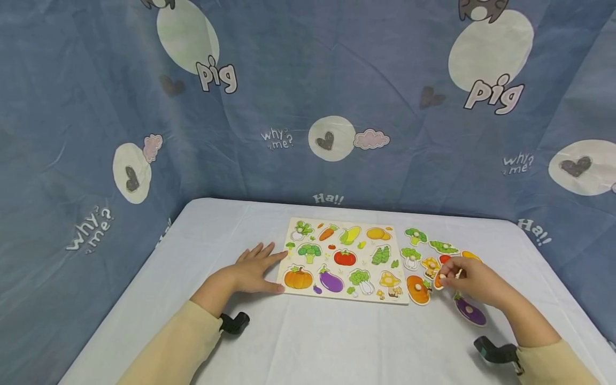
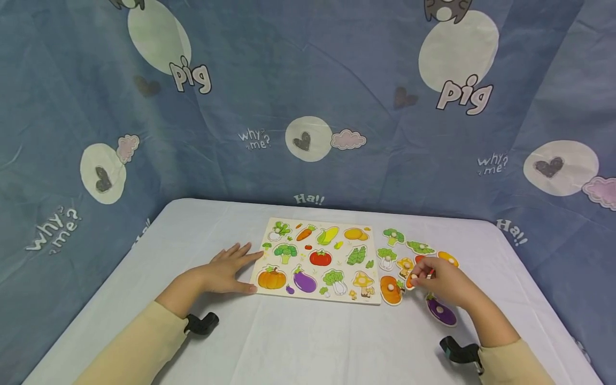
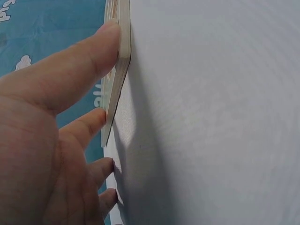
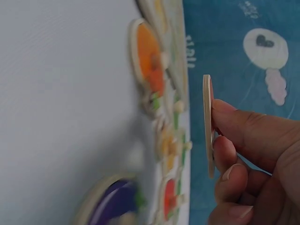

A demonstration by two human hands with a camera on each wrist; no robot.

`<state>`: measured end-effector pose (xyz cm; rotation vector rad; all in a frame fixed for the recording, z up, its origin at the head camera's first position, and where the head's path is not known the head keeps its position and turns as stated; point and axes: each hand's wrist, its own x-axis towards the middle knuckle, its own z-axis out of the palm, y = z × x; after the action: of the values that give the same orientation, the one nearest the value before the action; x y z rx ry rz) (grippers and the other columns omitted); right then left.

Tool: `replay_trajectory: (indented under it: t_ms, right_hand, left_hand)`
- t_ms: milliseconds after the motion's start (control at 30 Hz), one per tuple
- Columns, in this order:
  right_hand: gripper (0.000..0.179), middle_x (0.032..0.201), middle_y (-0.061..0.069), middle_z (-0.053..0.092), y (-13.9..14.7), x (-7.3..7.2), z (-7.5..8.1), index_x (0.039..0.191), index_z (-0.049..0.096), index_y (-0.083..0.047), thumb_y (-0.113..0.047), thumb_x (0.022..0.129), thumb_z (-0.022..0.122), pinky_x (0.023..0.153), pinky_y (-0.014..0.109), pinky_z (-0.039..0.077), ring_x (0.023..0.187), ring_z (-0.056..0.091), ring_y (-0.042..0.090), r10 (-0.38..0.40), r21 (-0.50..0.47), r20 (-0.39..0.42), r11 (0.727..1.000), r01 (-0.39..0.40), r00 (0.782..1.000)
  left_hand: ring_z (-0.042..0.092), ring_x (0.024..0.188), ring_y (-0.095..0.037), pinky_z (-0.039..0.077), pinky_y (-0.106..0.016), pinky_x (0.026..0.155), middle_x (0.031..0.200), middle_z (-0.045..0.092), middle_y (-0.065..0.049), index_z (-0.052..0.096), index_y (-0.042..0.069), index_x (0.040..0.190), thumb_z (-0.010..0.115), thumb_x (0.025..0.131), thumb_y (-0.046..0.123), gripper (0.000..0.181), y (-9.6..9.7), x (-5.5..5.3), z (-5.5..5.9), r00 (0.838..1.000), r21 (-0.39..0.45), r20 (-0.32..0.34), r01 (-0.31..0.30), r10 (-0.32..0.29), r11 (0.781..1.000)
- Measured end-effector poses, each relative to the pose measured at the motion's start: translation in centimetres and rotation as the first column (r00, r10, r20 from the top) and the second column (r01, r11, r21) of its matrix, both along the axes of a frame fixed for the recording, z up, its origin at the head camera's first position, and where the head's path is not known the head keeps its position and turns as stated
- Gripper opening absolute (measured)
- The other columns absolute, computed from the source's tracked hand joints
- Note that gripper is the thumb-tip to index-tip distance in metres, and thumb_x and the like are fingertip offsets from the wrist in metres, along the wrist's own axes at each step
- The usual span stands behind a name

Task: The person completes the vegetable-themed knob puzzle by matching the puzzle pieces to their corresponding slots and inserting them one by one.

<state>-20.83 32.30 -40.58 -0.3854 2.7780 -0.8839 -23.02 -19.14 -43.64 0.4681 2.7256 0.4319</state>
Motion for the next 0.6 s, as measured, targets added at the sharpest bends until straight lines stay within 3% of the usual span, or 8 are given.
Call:
replay_trajectory:
  t_ms: [300,600]
  right_hand:
    - [0.014,0.08,0.001,0.055,-2.3,-1.3,2.3,0.095,0.066,-0.01,-0.018,0.089,0.076,0.061,0.024,0.044,0.075,0.05,0.019,0.091,-0.018,-0.028,0.996,-0.091,0.995]
    - [0.012,0.081,0.001,0.055,-5.4,-2.9,3.9,0.093,0.067,-0.014,-0.02,0.09,0.076,0.056,0.026,0.042,0.071,0.049,0.021,0.136,-0.003,-0.016,0.991,-0.136,0.991]
  left_hand:
    - [0.004,0.152,-0.042,0.004,-0.062,0.12,0.166,0.014,-0.016,0.033,0.027,0.158,0.072,0.081,0.061,0.093,0.0,0.1,0.2,1.0,0.007,0.009,-0.004,0.004,1.0]
    - [0.005,0.152,-0.042,0.005,-0.061,0.12,0.166,0.014,-0.018,0.033,0.024,0.158,0.073,0.081,0.061,0.094,0.0,0.3,0.5,1.0,0.025,0.01,0.002,-0.002,1.0]
